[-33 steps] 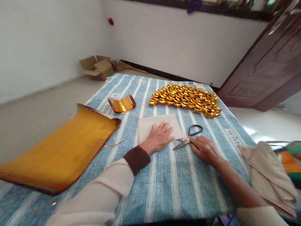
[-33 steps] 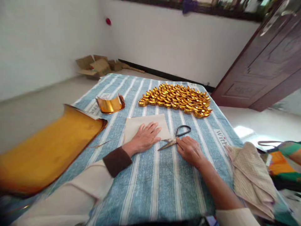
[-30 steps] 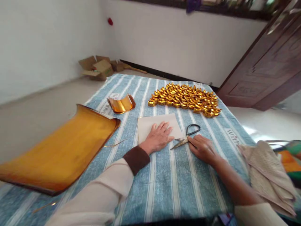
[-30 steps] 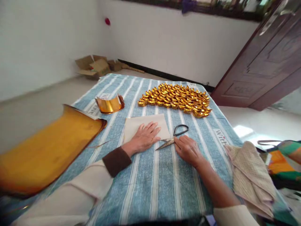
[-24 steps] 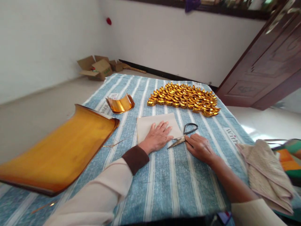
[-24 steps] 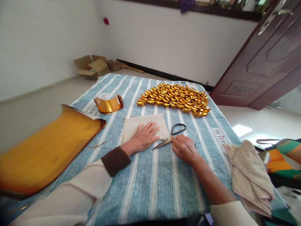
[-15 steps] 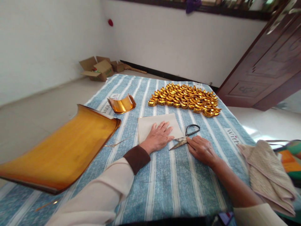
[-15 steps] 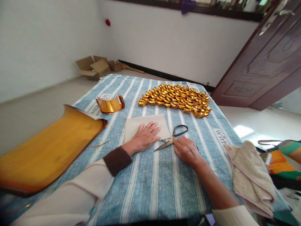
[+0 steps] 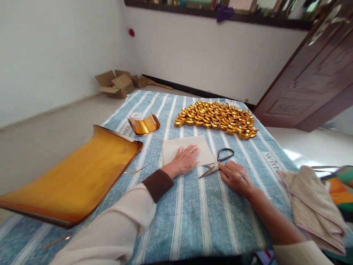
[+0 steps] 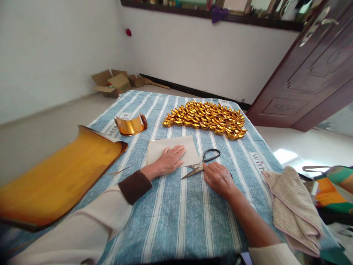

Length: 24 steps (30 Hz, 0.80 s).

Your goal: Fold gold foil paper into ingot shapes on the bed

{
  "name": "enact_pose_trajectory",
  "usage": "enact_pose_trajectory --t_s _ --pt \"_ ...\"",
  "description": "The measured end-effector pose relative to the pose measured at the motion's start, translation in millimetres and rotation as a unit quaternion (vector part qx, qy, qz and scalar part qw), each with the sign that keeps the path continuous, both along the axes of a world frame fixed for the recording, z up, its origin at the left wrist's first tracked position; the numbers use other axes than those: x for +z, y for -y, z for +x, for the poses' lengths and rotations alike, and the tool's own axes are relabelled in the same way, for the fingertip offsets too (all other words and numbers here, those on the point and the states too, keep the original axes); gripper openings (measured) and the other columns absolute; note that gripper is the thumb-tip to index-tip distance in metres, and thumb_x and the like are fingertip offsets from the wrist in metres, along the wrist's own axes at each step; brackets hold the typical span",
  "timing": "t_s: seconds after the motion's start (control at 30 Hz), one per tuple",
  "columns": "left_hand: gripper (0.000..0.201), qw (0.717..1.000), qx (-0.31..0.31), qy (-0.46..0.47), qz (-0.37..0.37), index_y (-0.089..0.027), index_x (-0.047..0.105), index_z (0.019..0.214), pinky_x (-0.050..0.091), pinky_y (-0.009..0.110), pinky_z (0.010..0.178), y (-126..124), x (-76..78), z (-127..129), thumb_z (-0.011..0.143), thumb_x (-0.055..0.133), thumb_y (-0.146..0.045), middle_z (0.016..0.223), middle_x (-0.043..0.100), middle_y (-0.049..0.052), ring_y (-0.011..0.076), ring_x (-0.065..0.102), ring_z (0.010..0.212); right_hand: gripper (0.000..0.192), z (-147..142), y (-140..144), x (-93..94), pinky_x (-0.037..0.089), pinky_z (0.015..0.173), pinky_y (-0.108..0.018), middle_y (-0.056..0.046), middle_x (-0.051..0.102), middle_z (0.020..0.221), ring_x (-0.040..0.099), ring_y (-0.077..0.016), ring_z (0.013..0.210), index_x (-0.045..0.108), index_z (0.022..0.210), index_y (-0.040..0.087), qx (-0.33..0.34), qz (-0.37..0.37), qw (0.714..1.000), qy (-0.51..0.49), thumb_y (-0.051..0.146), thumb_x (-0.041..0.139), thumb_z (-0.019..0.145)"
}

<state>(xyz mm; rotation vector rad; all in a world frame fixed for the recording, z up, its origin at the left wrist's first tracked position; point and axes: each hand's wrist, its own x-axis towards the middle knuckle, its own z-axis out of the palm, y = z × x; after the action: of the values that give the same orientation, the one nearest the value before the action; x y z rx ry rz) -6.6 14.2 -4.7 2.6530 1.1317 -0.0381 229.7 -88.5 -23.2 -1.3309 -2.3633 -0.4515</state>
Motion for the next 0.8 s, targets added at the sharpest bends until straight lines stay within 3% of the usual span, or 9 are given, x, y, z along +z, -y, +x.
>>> enact_pose_trajectory --t_s 0.37,0.6,0.8 --pt "0.047 0.987 -0.050 0.009 0.150 -0.017 0.050 0.134 0.032 0.043 0.109 -5 -2.8 -18 0.098 0.042 -0.045 0.151 0.041 0.014 0.0270 0.036 0.139 0.021 0 0 -0.3 0.040 0.064 -0.031 -0.003 0.057 0.068 0.053 -0.0181 0.067 0.068 0.100 0.013 -0.007 -0.007 1.000 0.003 0.018 0.048 0.094" --pt "0.047 0.992 -0.038 0.005 0.123 -0.022 0.046 0.140 0.025 0.049 0.111 -10 -8.1 -37 0.100 0.036 -0.046 0.153 0.038 0.010 0.0266 0.033 0.141 0.022 1 1 -2.1 0.040 0.063 -0.031 -0.003 0.057 0.069 0.053 -0.0179 0.068 0.068 0.104 0.013 -0.007 -0.008 1.000 -0.011 0.017 0.049 0.093" --pt "0.049 0.993 -0.025 0.021 0.112 -0.023 0.044 0.142 0.018 0.052 0.114 -7 -10.1 -37 0.100 0.035 -0.046 0.155 0.036 0.008 0.0264 0.028 0.143 0.021 1 1 -0.4 0.040 0.064 -0.030 -0.003 0.056 0.068 0.054 -0.0173 0.067 0.069 0.102 0.015 -0.008 -0.017 1.000 -0.025 0.018 0.049 0.094"
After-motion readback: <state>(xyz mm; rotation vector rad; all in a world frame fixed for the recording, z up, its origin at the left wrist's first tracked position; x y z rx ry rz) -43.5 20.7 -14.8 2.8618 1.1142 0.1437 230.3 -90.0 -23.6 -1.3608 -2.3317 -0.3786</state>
